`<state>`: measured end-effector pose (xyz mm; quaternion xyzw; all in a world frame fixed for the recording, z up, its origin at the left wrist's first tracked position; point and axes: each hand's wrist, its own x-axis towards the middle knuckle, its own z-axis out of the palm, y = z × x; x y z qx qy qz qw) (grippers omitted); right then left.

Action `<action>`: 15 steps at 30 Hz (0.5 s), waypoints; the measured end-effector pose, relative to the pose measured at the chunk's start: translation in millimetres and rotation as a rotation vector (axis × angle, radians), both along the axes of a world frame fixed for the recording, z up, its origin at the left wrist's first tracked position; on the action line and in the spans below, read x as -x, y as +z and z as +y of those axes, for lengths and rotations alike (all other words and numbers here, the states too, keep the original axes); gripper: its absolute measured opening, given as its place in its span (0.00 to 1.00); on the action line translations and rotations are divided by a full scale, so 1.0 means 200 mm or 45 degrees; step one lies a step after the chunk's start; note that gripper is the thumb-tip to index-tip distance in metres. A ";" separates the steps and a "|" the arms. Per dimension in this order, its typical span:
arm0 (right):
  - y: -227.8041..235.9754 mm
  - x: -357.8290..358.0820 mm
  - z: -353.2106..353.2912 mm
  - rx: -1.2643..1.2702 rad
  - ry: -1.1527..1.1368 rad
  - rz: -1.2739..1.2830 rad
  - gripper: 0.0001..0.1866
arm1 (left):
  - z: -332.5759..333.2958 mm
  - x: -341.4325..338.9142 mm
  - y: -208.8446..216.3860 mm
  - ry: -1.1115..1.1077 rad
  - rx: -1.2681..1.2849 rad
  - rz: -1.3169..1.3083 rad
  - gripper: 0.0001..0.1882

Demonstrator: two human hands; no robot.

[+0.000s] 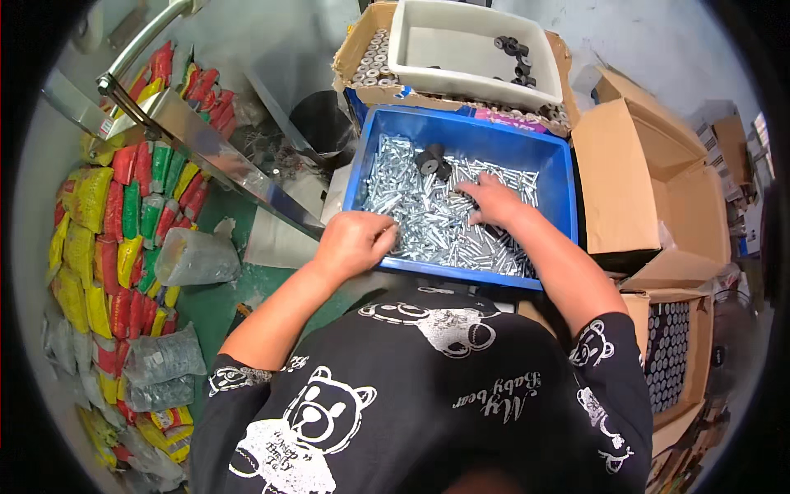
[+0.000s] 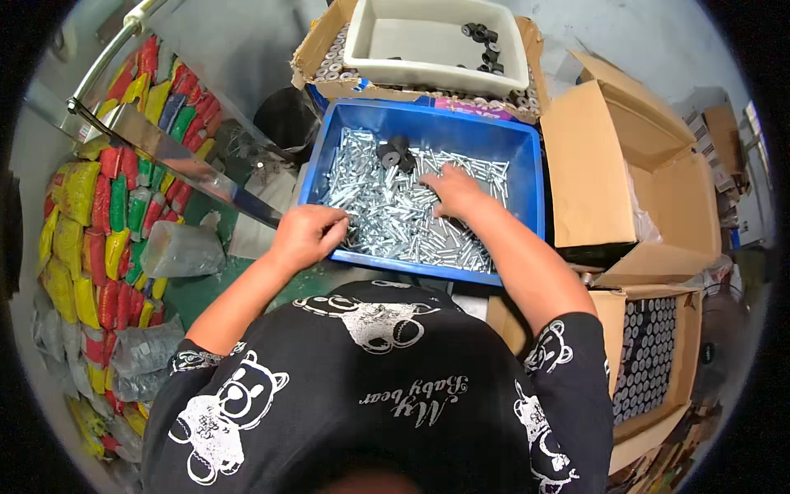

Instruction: The person packs and organizes hardware components by hand, sorting screws and rubber bushings from plastic containers and arranging cylindrical parts into cardboard boxes.

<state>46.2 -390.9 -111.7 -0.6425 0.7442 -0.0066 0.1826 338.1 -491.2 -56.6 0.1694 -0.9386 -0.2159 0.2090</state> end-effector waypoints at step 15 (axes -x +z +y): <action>-0.15 0.16 -0.11 0.303 0.234 -0.119 0.07 | 0.05 0.01 0.03 0.078 -0.045 -0.060 0.08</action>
